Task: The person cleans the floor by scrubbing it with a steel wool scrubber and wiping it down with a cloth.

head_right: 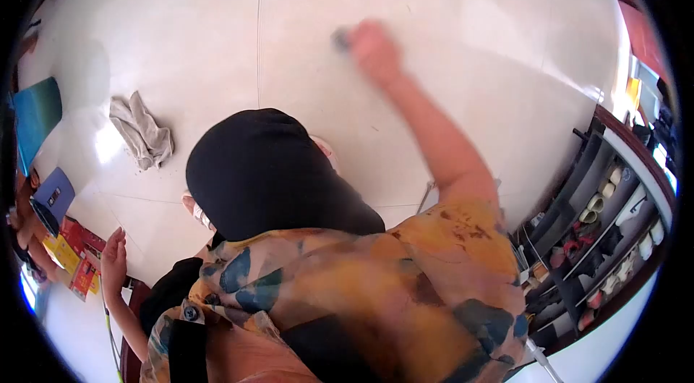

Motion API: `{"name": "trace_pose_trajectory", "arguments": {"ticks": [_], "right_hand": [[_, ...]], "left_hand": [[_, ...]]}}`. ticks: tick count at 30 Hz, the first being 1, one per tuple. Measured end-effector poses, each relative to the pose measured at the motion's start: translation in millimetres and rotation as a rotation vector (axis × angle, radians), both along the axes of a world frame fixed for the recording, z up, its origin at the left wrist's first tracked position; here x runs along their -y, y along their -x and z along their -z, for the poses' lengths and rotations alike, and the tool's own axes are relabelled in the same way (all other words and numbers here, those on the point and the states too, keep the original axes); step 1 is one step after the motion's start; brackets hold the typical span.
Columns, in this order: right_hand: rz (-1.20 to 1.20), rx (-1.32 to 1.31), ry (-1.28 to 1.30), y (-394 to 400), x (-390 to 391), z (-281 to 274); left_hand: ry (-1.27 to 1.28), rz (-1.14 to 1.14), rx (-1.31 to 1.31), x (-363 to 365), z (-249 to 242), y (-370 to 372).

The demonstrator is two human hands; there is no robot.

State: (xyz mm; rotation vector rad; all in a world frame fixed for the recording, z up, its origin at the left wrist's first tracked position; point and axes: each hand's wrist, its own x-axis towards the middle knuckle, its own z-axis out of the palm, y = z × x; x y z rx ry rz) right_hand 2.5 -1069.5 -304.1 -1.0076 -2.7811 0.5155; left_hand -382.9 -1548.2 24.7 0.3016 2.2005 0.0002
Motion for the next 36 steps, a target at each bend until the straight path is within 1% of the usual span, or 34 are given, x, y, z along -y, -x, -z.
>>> {"name": "trace_pose_trajectory", "arguments": {"ticks": [1, 2, 3, 6, 7, 8, 9, 10, 11, 13, 15, 17, 18, 20, 21, 22, 23, 24, 25, 27, 30, 31, 33, 35, 36], "right_hand": [[0.04, 0.067, -0.129, -12, -48, -12], [0.248, 0.021, -0.122, -24, -95, -10], [0.288, 0.105, -0.234, -31, -128, -22], [0.31, 0.136, -0.16, -40, -114, -24], [0.2, 0.118, -0.152, -48, -78, -19], [0.041, 0.239, -0.125, -59, -37, -24], [-0.034, 0.237, 0.004, -72, 4, -26], [-0.141, 0.094, 0.036, -90, 36, -24], [-0.167, 0.254, 0.211, -92, 55, -44], [-0.246, 0.158, 0.254, -103, 45, -38], [-0.127, 0.097, -0.003, -97, -6, -10], [0.099, 0.196, -0.053, -69, -66, -31], [0.123, 0.159, -0.084, -68, -70, -32], [0.18, 0.074, -0.15, -63, -66, -29], [0.251, 0.073, 0.012, -66, -34, -28], [0.033, 0.147, -0.035, -84, 5, -24], [-0.01, 0.177, 0.032, -102, 55, -22], [-0.119, 0.192, 0.117, -120, 98, -33], [-0.208, 0.159, 0.277, -143, 137, -35], [-0.341, 0.288, 0.502, -168, 172, -59], [-0.159, 0.247, 0.303, -170, 130, -34], [-0.002, 0.251, 0.177, -158, 98, -25], [0.2, 0.116, 0.019, -123, 28, -37], [0.339, -0.003, -0.086, -95, -20, -32], [0.327, 0.019, -0.089, -85, -14, -27]], "left_hand": [[0.017, 0.032, -0.018, -5, 0, 3], [0.014, 0.038, -0.013, -4, 2, 9], [-0.007, 0.011, -0.017, -6, 4, 12], [-0.038, -0.059, -0.027, -22, 5, 16], [-0.033, -0.052, -0.034, -24, 4, 16], [-0.028, -0.045, -0.036, -26, 4, 16], [-0.025, -0.039, -0.038, -27, 6, 15], [-0.019, -0.043, -0.022, -25, 7, 14], [-0.014, -0.046, -0.01, -23, 7, 14], [-0.025, -0.016, 0.011, -21, 10, 19], [-0.037, 0.048, 0.041, -14, 11, 23], [-0.048, 0.024, 0.051, -30, 11, 19], [-0.051, 0.014, 0.059, -35, 10, 17], [-0.073, 0.071, 0.073, -30, 14, 25], [-0.089, 0.089, 0.076, -27, 15, 27], [-0.065, 0.121, 0.071, -34, 13, 23], [-0.068, 0.078, 0.078, -39, 11, 21], [-0.076, 0.033, 0.083, -42, 12, 17], [-0.083, -0.011, 0.09, -43, 13, 14], [-0.101, 0.044, 0.114, -33, 18, 22], [-0.105, 0.104, 0.114, -28, 22, 29], [-0.096, 0.126, 0.116, -33, 22, 29], [-0.13, 0.12, 0.126, -36, 26, 32], [-0.156, 0.144, 0.134, -32, 33, 46], [-0.161, 0.161, 0.121, -34, 34, 46]]}}
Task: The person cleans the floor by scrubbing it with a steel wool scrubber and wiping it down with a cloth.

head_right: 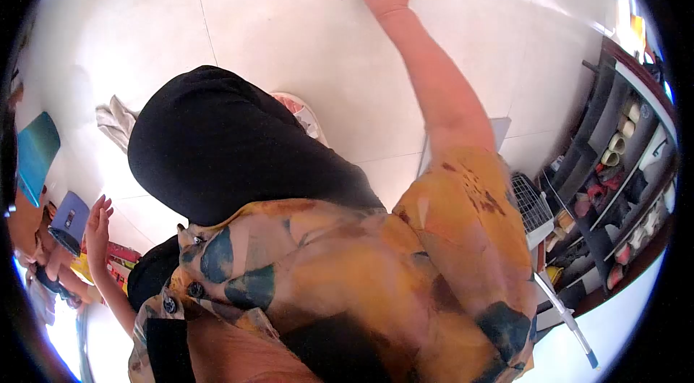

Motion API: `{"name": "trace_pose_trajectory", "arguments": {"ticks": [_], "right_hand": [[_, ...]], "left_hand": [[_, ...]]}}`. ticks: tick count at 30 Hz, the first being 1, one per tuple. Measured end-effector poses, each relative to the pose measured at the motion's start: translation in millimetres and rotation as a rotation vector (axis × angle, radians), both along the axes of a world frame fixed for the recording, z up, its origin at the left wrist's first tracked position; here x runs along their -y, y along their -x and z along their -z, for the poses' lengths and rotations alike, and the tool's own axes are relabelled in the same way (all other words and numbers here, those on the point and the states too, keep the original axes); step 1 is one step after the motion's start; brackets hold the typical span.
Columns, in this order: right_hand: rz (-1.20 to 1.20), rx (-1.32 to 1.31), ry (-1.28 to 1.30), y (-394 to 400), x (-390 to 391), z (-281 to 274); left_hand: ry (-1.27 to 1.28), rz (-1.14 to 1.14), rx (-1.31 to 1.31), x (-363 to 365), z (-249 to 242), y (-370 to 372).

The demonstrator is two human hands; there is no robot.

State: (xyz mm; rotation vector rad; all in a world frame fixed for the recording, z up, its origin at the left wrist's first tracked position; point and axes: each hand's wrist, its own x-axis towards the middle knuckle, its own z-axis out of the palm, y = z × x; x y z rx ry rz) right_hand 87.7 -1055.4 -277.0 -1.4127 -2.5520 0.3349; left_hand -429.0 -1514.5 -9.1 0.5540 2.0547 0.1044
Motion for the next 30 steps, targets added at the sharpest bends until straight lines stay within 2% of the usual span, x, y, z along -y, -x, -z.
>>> {"name": "trace_pose_trajectory", "arguments": {"ticks": [2, 3, 4, 5, 6, 9, 11, 14, 16, 17, 19, 21, 23, 24, 27, 28, 30], "right_hand": [[-0.031, 0.047, 0.006, 21, 29, 21], [-0.16, 0.092, 0.075, 29, 66, 17], [-0.199, -0.018, 0.197, 37, 104, 9], [-0.384, 0.069, 0.259, 35, 130, 0], [-0.454, -0.043, 0.351, 30, 143, -15], [-0.246, 0.02, 0.211, 3, 86, 15], [0.085, 0.112, 0.143, 6, 14, -10], [0.181, 0.114, 0.011, 26, 21, 15], [-0.023, 0.023, 0.03, 50, 83, 27], [-0.101, 0.0, 0.223, 60, 104, -5], [-0.085, -0.052, 0.163, 38, 88, 10], [0.121, 0.065, 0.11, 4, 40, 20], [0.312, 0.22, 0.17, -6, 5, 4], [0.286, 0.227, 0.08, -1, 12, 15], [0.072, 0.147, 0.021, 64, 70, 13], [0.011, 0.068, 0.061, 87, 91, 25], [-0.118, 0.029, 0.208, 111, 108, 8]], "left_hand": [[-0.002, -0.016, -0.01, -8, -4, -6], [-0.009, -0.028, -0.011, -9, -3, -9], [-0.017, -0.022, -0.004, -4, -1, -8], [-0.025, -0.013, 0.003, 2, 1, -6], [-0.035, -0.003, 0.007, 7, 3, -4], [-0.001, -0.035, 0.011, 9, -5, -15], [0.068, -0.057, -0.01, 9, -10, -18], [0.057, -0.079, -0.021, 16, -12, -17], [0.017, -0.084, -0.028, 19, -12, -17], [0.004, -0.082, -0.03, 21, -13, -17], [0.019, -0.085, -0.026, 15, -14, -24], [0.043, -0.094, -0.01, 13, -18, -30], [0.045, -0.08, -0.02, 13, -18, -28], [0.041, -0.076, -0.029, 13, -18, -29], [-0.035, 0.007, -0.048, 2, -4, -29], [-0.04, 0.029, -0.067, -9, 2, -35], [-0.015, 0.21, -0.108, -29, 17, -43]]}}
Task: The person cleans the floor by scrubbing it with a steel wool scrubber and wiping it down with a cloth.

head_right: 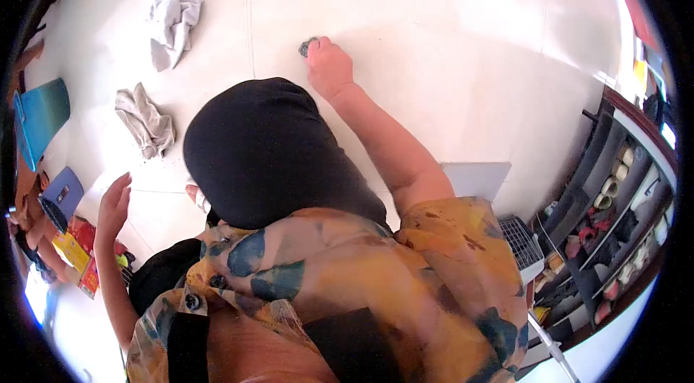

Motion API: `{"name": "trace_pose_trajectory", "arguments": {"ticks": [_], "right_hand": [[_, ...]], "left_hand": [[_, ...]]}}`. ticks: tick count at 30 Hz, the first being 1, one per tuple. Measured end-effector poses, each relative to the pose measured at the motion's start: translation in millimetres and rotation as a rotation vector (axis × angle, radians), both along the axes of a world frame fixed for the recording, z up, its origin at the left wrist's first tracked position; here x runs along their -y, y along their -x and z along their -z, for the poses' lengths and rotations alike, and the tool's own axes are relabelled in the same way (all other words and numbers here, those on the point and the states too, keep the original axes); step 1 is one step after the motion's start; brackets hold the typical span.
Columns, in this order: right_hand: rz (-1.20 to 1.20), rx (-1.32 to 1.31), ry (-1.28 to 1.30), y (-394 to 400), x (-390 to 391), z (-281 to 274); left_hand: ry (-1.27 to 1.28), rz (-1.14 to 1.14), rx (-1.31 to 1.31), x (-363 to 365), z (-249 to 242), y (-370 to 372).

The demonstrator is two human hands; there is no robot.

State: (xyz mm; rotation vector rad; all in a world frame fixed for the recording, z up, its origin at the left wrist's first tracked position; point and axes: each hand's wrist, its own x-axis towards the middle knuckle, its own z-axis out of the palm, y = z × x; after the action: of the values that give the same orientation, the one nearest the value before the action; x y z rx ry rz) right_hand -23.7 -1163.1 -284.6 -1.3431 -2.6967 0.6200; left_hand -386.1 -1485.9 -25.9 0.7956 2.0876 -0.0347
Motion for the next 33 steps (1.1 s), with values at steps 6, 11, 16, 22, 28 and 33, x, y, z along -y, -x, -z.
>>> {"name": "trace_pose_trajectory", "arguments": {"ticks": [6, 11, 16, 22, 28, 33], "right_hand": [[0.398, 0.221, 0.006, -118, -84, -3], [0.179, 0.199, -0.066, -62, -46, 6], [-0.248, 0.093, 0.171, 58, 37, 3], [-0.367, -0.127, 0.169, 60, 38, -8], [-0.353, -0.102, 0.202, 62, 40, -4], [-0.377, -0.106, 0.13, 57, 41, 9]], "left_hand": [[-0.096, 0.016, -0.086, -35, 35, 11], [-0.18, 0.169, -0.212, -74, 108, 21], [-0.579, 0.038, -0.527, -175, 183, 3], [-0.488, -0.193, -0.64, -244, 236, -8], [-0.457, -0.341, -0.998, -136, 224, 5], [0.099, -0.8, -0.496, -30, 220, 33]]}}
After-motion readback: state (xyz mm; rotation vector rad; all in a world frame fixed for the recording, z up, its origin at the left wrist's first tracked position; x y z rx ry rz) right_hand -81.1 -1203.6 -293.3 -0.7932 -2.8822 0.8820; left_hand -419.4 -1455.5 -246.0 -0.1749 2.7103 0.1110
